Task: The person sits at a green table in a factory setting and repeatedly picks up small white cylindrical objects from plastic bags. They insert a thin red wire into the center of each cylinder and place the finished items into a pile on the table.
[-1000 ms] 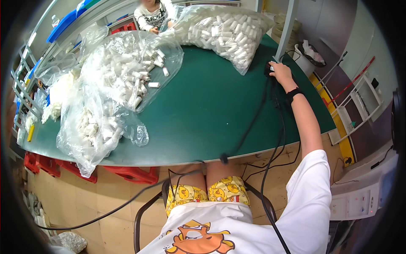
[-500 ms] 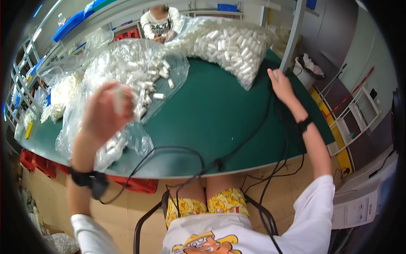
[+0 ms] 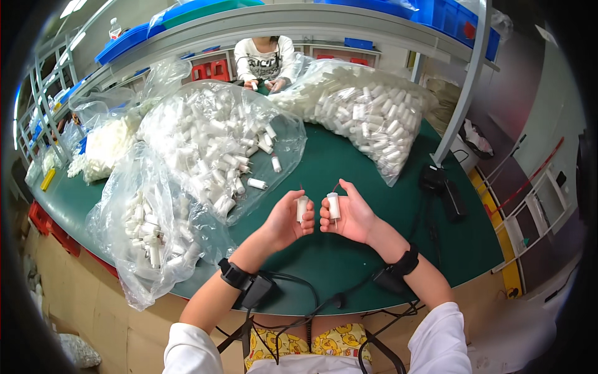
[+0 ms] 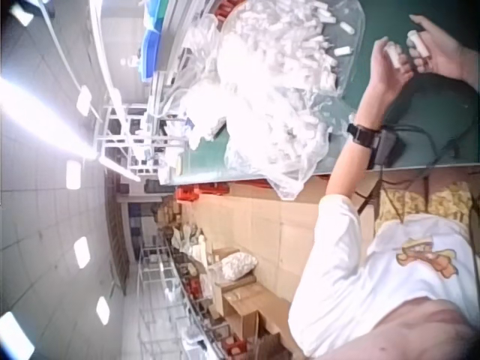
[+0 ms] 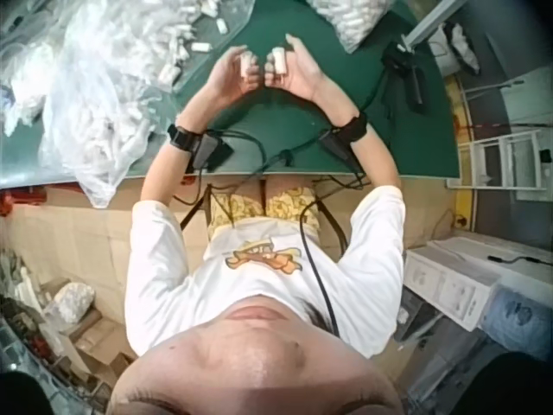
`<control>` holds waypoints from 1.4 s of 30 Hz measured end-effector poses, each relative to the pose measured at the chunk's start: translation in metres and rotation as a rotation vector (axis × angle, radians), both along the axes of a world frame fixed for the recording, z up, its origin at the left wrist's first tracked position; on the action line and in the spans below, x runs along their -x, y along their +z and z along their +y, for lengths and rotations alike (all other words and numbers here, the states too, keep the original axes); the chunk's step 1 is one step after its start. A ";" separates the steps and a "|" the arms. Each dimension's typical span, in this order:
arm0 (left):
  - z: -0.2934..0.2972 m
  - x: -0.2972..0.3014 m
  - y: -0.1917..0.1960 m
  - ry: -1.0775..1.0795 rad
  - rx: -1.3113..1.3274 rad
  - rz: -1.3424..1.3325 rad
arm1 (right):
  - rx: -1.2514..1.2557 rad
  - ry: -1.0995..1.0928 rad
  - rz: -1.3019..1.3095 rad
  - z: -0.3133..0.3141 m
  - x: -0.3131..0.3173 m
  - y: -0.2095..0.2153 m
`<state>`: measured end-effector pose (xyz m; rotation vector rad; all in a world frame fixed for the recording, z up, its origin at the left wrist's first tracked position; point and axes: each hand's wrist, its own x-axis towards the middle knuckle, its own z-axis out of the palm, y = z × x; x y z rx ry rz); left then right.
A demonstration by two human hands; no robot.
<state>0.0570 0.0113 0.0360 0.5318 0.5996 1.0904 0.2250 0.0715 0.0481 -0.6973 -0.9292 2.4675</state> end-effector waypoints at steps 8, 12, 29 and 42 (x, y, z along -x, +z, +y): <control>-0.008 -0.003 -0.014 0.001 -0.114 -0.017 | -0.121 0.109 0.051 -0.012 0.002 -0.041; -0.008 -0.003 -0.015 -0.029 -0.147 -0.016 | -0.140 0.173 0.117 -0.007 -0.001 -0.047; -0.010 -0.008 -0.020 -0.048 -0.231 0.151 | -0.106 0.010 0.117 -0.004 -0.004 -0.055; -0.011 -0.008 -0.016 0.005 -0.285 -0.091 | -0.233 0.055 0.299 -0.006 0.000 -0.045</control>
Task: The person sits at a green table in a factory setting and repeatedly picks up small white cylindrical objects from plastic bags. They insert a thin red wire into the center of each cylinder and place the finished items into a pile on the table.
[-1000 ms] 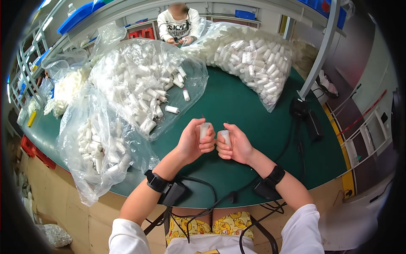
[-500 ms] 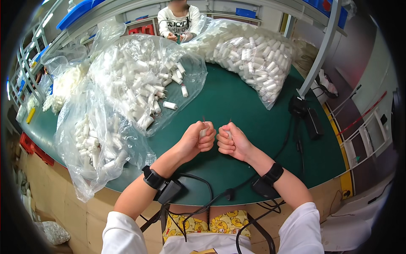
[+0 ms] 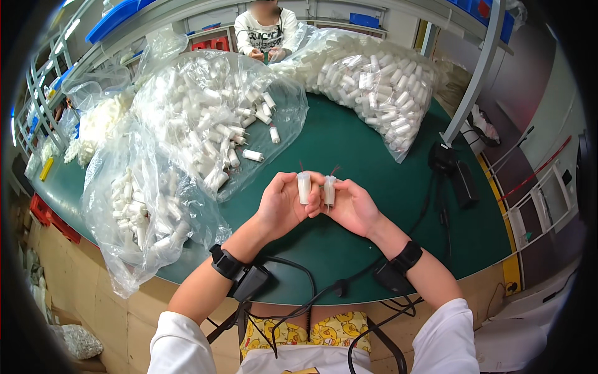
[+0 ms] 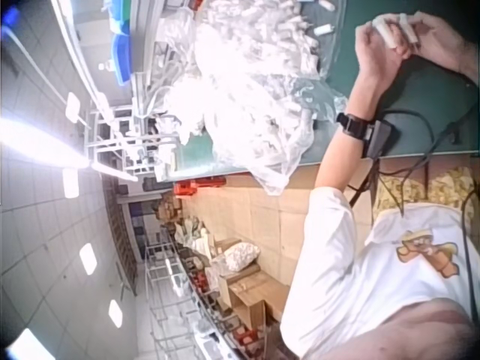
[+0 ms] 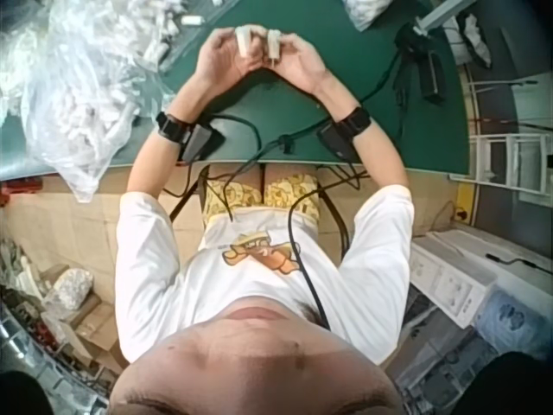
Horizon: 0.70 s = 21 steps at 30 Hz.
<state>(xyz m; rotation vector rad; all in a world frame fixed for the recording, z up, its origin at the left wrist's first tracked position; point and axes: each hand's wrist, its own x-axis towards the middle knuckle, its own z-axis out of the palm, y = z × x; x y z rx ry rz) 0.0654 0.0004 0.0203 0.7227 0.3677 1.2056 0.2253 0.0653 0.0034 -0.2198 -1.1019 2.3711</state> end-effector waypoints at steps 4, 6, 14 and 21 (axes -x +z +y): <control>0.002 0.003 0.001 0.082 -0.054 0.086 | -0.157 -0.059 -0.044 -0.002 0.000 0.002; 0.002 0.004 0.001 0.134 -0.044 0.104 | -0.170 -0.076 -0.037 -0.001 0.000 -0.003; 0.001 0.005 0.003 0.186 0.060 0.088 | -0.039 -0.134 -0.094 0.003 -0.004 -0.019; 0.003 0.006 0.001 0.159 0.071 0.104 | -0.016 -0.120 -0.129 0.001 -0.003 -0.012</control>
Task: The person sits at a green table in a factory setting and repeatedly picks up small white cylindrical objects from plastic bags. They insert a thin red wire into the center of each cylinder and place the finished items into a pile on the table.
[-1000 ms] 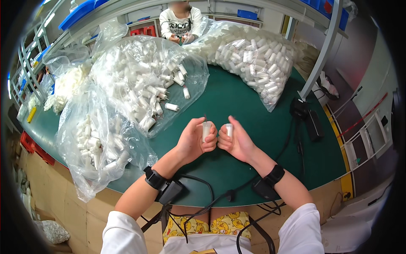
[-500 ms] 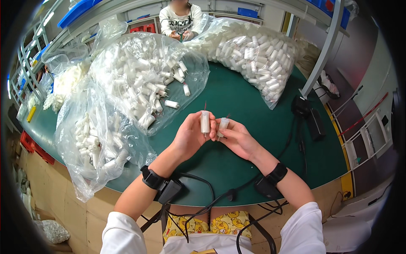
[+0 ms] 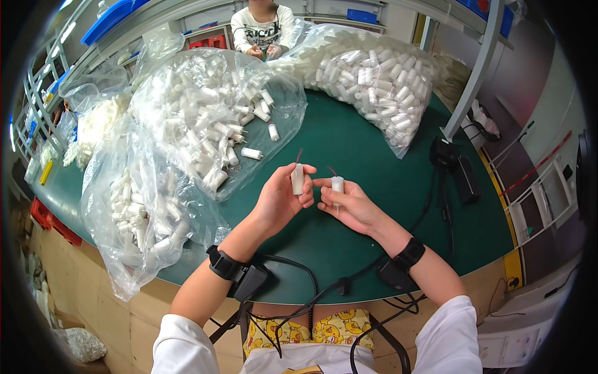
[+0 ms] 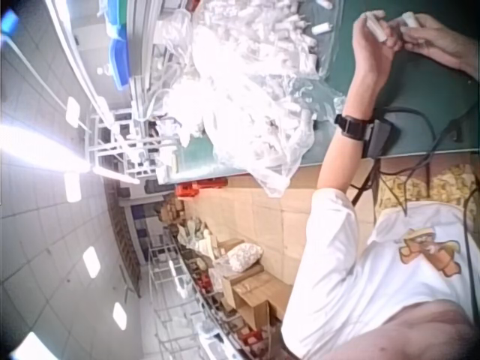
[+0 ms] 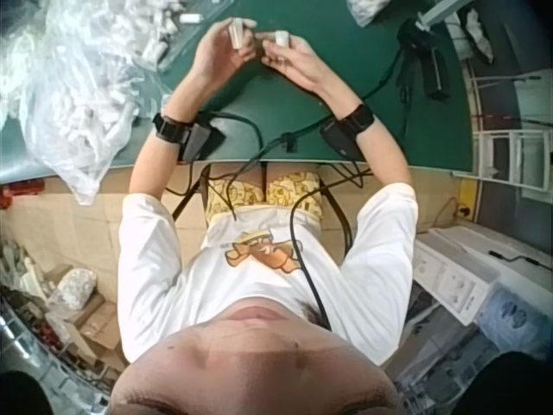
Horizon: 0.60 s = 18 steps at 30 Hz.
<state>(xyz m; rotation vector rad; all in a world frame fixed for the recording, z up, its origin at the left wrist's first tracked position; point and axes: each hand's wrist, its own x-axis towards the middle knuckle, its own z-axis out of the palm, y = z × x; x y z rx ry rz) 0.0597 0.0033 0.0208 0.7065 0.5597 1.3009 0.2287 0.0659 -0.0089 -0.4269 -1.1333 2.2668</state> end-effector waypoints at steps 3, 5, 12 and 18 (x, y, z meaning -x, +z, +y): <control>0.000 0.001 0.001 -0.007 0.016 0.049 | -0.029 -0.017 0.021 0.001 0.001 -0.003; -0.001 0.001 0.000 -0.001 0.037 0.088 | -0.031 -0.070 0.016 -0.002 0.003 0.003; -0.001 0.000 0.001 0.010 0.014 0.145 | 0.082 0.026 0.060 0.000 0.000 0.007; -0.003 -0.001 0.002 0.008 0.000 0.115 | 0.139 0.097 0.091 0.004 -0.001 0.003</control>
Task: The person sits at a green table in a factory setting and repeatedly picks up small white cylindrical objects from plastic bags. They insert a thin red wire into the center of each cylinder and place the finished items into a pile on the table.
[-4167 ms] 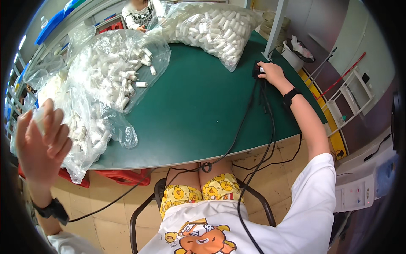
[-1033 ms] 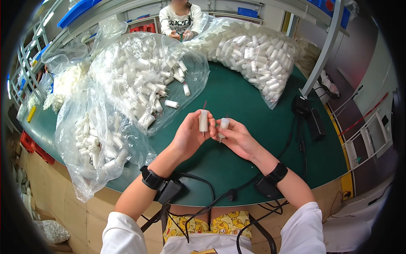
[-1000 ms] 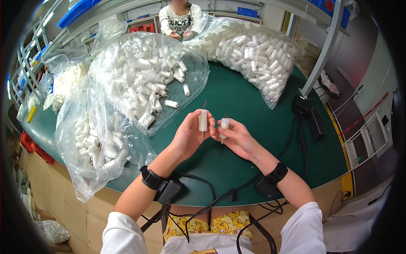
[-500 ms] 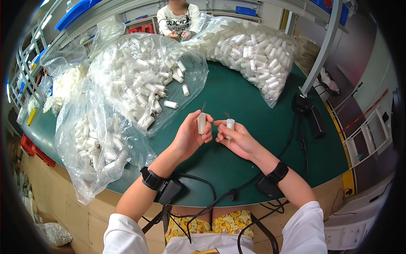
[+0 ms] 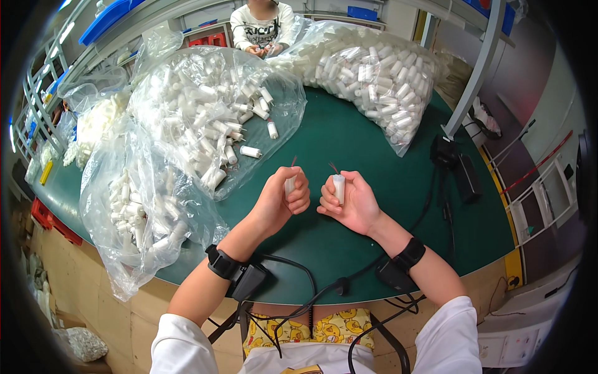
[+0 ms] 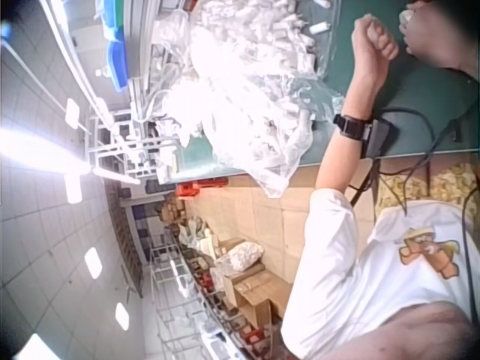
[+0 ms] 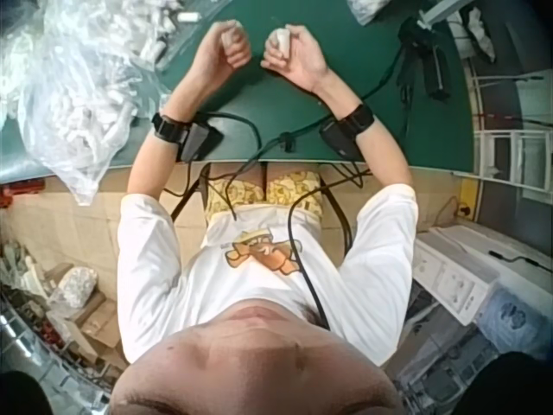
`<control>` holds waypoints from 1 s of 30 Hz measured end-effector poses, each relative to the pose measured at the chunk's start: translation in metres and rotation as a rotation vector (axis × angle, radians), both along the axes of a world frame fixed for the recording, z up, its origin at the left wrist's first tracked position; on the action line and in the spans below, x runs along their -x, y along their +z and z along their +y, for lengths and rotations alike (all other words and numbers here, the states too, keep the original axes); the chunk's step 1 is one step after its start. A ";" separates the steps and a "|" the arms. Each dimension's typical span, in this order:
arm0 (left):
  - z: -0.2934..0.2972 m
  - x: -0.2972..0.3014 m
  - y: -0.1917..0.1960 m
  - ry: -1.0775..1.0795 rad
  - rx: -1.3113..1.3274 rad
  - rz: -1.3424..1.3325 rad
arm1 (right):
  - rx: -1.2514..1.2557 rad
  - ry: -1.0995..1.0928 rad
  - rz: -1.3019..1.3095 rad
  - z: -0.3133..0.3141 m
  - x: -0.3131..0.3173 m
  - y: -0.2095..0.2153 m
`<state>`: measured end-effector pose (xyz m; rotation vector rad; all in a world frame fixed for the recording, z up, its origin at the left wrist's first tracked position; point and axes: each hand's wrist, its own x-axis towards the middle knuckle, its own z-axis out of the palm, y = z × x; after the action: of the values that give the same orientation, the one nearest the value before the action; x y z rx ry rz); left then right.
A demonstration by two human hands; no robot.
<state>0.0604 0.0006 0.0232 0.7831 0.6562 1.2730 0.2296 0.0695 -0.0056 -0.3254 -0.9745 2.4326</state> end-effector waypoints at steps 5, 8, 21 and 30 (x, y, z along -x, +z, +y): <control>0.002 0.004 -0.007 -0.078 -0.005 -0.044 | -0.036 -0.002 -0.024 -0.002 0.004 0.001; 0.004 0.005 -0.011 -0.131 -0.020 -0.104 | -0.055 0.004 -0.039 -0.006 0.005 0.002; 0.005 0.003 -0.007 0.068 -0.110 -0.088 | 0.126 0.148 0.082 -0.001 -0.001 0.005; 0.007 0.002 -0.011 0.120 -0.021 -0.085 | 0.124 0.139 0.047 -0.004 0.000 0.008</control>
<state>0.0587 0.0075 0.0126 0.7113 0.6293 1.4173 0.2295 0.0658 0.0029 -0.2497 -0.8536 2.6213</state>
